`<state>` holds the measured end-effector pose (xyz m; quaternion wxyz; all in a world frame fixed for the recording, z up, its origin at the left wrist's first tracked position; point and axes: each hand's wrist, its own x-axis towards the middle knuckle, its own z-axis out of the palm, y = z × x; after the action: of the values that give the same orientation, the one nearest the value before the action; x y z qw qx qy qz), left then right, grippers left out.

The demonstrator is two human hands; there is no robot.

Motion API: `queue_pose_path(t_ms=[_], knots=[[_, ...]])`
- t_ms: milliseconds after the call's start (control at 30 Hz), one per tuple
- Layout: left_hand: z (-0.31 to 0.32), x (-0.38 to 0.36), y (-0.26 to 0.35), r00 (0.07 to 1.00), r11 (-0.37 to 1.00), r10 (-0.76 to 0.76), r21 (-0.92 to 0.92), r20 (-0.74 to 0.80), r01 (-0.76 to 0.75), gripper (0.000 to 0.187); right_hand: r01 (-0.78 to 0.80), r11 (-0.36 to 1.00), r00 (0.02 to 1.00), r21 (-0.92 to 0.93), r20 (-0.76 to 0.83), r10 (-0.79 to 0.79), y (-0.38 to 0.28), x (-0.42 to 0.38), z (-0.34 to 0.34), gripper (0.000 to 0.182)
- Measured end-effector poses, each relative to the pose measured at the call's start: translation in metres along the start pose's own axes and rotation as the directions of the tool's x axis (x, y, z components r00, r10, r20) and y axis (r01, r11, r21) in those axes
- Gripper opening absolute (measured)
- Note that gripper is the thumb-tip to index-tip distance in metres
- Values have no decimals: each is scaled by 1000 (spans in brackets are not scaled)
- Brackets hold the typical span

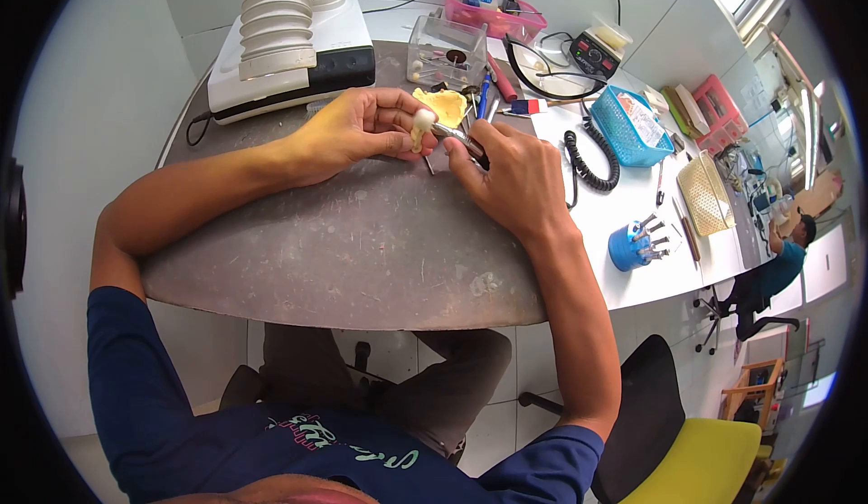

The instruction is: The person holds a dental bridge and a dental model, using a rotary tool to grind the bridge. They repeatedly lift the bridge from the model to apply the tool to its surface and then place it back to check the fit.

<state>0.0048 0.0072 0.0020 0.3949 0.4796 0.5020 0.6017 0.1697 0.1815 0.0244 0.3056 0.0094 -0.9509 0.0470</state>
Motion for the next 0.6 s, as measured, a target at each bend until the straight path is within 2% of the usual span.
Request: queue_pose_path(t_ms=[600], knots=[[3,0,0,1000,1000,11,-13,1,-11,33,9,1000,1000,-17,10,-9,2,-1,1,33]])
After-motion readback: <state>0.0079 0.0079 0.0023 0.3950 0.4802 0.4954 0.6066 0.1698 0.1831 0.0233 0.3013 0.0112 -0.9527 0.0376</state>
